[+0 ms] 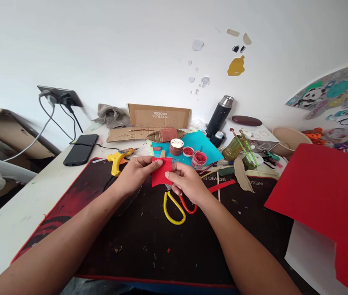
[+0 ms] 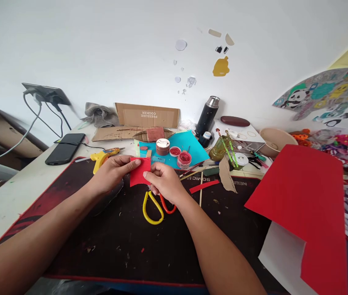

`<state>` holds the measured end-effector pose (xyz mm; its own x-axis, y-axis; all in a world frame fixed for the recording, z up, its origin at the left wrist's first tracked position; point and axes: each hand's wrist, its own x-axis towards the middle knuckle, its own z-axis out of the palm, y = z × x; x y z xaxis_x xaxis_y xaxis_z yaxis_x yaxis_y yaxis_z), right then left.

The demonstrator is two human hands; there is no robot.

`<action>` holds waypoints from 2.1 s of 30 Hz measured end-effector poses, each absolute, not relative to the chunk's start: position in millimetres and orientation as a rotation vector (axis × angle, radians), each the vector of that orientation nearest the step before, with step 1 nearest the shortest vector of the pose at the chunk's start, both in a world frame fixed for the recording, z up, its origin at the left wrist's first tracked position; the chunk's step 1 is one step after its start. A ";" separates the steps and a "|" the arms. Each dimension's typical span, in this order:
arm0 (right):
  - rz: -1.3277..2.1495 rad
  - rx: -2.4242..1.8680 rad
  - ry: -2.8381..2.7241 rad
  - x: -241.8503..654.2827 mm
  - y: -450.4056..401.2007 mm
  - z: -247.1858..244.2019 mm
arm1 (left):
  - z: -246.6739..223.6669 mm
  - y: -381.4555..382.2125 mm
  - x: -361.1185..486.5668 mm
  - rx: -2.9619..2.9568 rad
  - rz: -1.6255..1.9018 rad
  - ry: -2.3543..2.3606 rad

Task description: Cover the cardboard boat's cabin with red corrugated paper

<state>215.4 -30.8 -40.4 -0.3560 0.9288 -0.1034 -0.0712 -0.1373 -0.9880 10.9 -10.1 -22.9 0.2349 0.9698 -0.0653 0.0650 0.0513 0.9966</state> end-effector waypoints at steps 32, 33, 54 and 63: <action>1.357 -1.032 -1.297 215.3 -25.1 -43.0 | -15.6 -13.2 14.1 1.268 0.941 1.077; 1.357 -1.031 -1.298 215.3 -25.2 -42.9 | -15.1 -13.4 14.4 1.267 0.941 1.080; 1.426 -0.972 -1.306 217.9 -28.1 -38.4 | -19.8 -12.3 15.0 1.124 1.009 1.071; 1.387 -1.031 -1.283 213.7 -25.3 -43.2 | -22.5 -13.4 13.3 1.165 0.981 1.059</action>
